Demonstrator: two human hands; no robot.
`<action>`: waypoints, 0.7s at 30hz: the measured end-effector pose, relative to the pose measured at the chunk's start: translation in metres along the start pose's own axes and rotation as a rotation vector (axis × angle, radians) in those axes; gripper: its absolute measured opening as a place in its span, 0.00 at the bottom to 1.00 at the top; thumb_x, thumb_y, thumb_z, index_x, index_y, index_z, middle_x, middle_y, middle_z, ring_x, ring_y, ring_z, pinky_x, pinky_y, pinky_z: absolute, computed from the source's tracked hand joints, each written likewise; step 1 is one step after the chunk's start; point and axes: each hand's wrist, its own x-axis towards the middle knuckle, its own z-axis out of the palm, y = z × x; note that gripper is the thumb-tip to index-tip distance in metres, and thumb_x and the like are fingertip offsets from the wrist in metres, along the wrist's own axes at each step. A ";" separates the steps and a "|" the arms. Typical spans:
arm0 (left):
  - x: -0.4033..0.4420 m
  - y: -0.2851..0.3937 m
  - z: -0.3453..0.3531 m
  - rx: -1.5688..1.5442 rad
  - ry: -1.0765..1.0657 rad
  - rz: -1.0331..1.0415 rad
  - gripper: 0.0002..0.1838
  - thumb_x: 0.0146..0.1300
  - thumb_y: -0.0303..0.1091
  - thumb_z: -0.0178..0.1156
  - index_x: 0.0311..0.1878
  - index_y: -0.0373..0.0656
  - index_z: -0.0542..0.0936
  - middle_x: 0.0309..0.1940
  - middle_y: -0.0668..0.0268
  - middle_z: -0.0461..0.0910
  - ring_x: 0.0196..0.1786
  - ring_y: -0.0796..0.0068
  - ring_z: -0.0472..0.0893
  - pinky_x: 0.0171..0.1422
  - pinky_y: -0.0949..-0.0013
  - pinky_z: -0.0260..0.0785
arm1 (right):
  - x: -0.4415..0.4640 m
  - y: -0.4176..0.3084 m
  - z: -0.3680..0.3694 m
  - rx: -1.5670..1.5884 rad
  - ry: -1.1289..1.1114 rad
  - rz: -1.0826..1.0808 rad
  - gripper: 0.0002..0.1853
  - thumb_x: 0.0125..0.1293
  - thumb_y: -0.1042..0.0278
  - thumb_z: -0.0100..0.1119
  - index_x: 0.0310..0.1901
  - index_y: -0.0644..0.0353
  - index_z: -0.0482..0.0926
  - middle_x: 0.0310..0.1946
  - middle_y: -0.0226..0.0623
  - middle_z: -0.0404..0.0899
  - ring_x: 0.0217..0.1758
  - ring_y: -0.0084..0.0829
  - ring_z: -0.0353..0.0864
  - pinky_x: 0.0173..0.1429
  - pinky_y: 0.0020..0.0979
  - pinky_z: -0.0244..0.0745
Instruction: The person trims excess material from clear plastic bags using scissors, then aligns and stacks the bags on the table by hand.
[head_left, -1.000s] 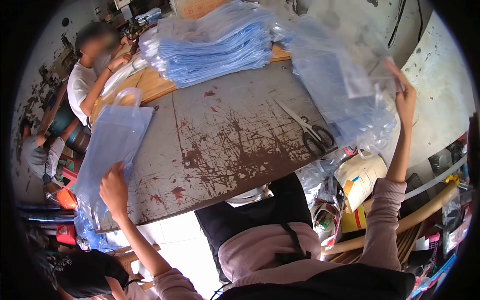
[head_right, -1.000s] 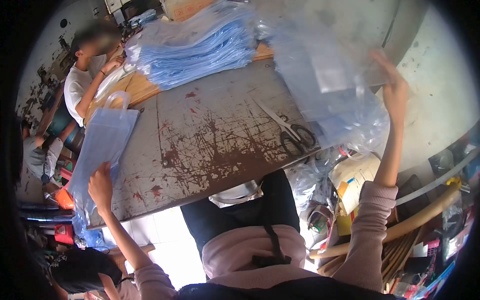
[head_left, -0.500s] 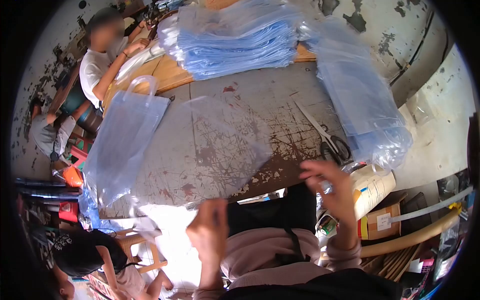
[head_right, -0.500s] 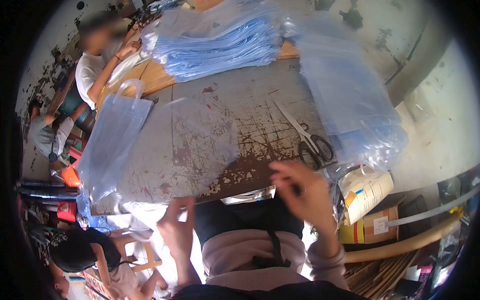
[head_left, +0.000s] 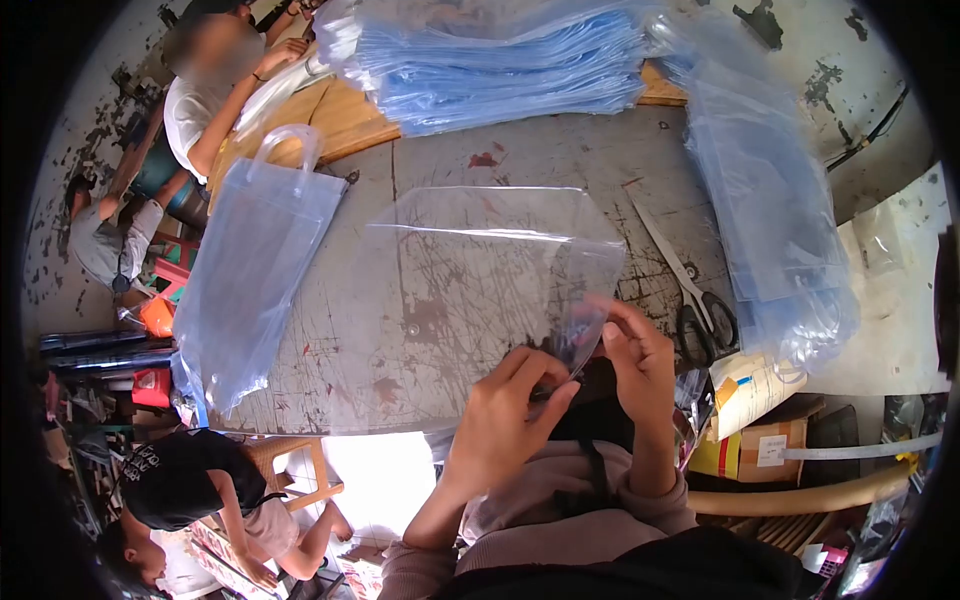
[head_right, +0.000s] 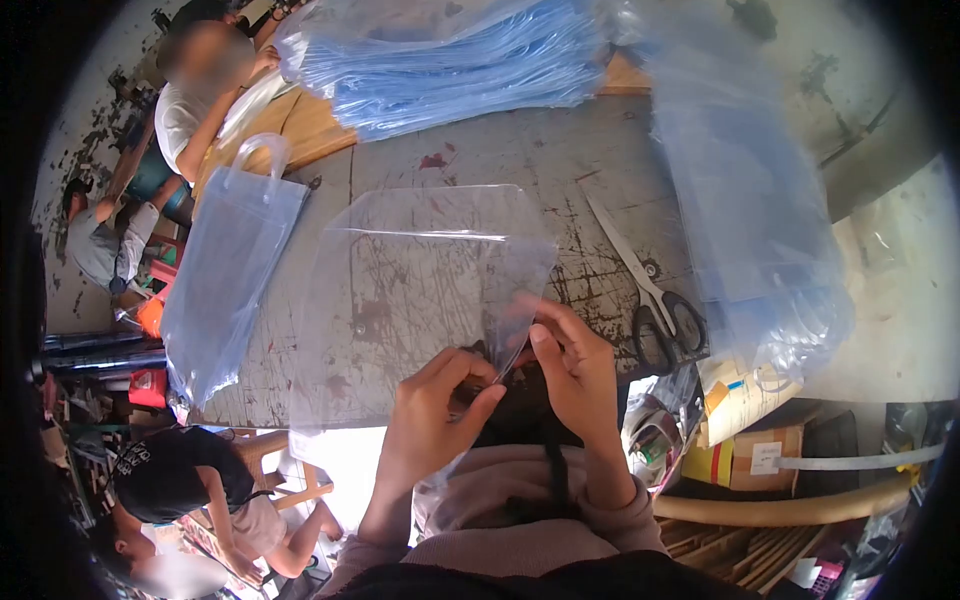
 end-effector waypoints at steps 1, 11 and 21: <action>0.006 -0.004 -0.003 -0.137 -0.086 -0.070 0.06 0.61 0.26 0.61 0.38 0.36 0.76 0.33 0.61 0.77 0.32 0.70 0.82 0.36 0.69 0.76 | 0.003 0.003 -0.001 0.050 -0.031 -0.017 0.16 0.68 0.78 0.49 0.56 0.72 0.71 0.46 0.42 0.77 0.46 0.23 0.77 0.48 0.25 0.76; 0.034 -0.031 -0.016 -0.950 -0.223 -0.274 0.03 0.65 0.24 0.55 0.39 0.35 0.74 0.36 0.67 0.73 0.40 0.81 0.74 0.42 0.75 0.67 | 0.014 -0.011 0.020 0.254 -0.210 0.029 0.27 0.63 0.85 0.53 0.65 0.72 0.61 0.62 0.47 0.65 0.61 0.30 0.70 0.65 0.33 0.67; 0.036 -0.029 0.000 -0.965 -0.051 -0.234 0.04 0.67 0.23 0.52 0.43 0.32 0.73 0.42 0.62 0.75 0.48 0.76 0.76 0.53 0.70 0.74 | 0.017 0.001 0.020 0.395 -0.187 0.015 0.27 0.65 0.81 0.51 0.66 0.74 0.59 0.62 0.51 0.67 0.62 0.33 0.70 0.64 0.34 0.68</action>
